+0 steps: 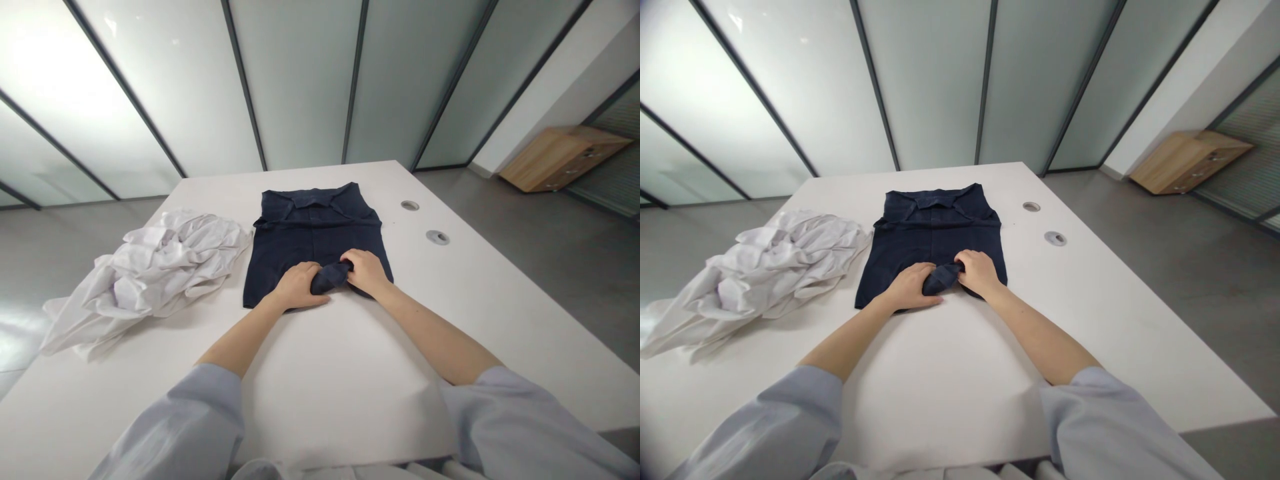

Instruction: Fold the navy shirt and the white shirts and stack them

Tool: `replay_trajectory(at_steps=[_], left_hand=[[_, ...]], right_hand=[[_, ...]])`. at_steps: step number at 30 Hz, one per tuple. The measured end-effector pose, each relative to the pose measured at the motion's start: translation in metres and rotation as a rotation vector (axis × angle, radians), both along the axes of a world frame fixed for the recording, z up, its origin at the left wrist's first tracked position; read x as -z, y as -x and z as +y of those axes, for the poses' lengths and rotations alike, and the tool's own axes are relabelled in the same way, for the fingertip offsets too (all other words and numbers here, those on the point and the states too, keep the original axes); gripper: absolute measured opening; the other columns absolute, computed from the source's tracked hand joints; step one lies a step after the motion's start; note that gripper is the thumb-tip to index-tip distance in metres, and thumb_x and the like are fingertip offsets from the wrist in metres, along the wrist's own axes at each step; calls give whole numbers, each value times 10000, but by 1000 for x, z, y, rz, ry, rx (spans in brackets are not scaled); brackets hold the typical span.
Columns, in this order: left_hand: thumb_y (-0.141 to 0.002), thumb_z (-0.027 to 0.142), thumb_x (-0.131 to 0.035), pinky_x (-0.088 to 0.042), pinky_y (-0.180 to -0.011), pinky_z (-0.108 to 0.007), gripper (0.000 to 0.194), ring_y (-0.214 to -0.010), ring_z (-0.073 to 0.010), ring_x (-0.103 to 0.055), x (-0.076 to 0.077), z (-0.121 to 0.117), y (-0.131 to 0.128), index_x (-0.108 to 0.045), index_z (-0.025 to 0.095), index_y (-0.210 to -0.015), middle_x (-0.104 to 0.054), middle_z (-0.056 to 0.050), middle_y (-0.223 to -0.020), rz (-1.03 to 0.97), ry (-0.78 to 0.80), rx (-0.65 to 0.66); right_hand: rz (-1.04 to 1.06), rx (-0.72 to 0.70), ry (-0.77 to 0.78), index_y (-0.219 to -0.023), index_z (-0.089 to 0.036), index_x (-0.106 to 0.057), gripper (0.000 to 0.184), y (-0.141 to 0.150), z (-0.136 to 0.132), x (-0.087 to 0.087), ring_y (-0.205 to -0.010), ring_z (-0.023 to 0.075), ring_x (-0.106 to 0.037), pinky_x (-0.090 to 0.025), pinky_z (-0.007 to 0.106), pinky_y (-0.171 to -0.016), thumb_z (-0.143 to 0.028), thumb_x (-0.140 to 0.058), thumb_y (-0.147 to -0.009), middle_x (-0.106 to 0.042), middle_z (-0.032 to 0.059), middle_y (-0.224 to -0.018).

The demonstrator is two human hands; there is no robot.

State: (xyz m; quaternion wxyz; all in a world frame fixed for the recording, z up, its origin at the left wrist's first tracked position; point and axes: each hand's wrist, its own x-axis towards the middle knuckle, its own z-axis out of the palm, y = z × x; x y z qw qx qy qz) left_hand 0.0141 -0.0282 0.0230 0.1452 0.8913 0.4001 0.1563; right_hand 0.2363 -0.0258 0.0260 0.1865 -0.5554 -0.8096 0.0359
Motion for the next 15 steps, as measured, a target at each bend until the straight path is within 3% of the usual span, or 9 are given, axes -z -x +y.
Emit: replay_trajectory(at_steps=[2,5,10,15], left_hand=[[-716,362,-704,-434,-1026,-388,603,-1177,-279,-554,-2,-1,1,-550,166,-1264,-596,-119,-1291,49,-11,10],[-766,214,-605,-428,-1024,-362,531,-1172,-248,-548,-4,3,7,-532,184,-1291,-595,-95,-1280,165,-27,-76],[-754,202,-587,-472,-934,-392,492,-1128,-282,-547,-15,10,33,-563,177,-1245,-583,-123,-1205,444,-19,-245],[-768,148,-519,-492,-880,-361,417,-1093,-271,-593,-34,15,72,-595,184,-1176,-627,-117,-1165,551,68,-322]], right_hand=[[-24,72,-21,-911,-194,-674,156,-2,1,-2,-910,235,-618,-420,325,-791,-174,-583,-786,-697,71,-935],[-113,107,12,-910,-197,-669,150,-8,2,-5,-912,246,-613,-426,328,-772,-199,-608,-773,-695,72,-933],[-257,56,169,-976,-229,-659,251,-26,0,-10,-934,219,-625,-442,293,-747,-142,-594,-751,-693,50,-1002],[-324,115,196,-1051,-252,-663,332,-55,1,-20,-951,219,-647,-461,290,-745,-130,-557,-761,-702,41,-1088]])
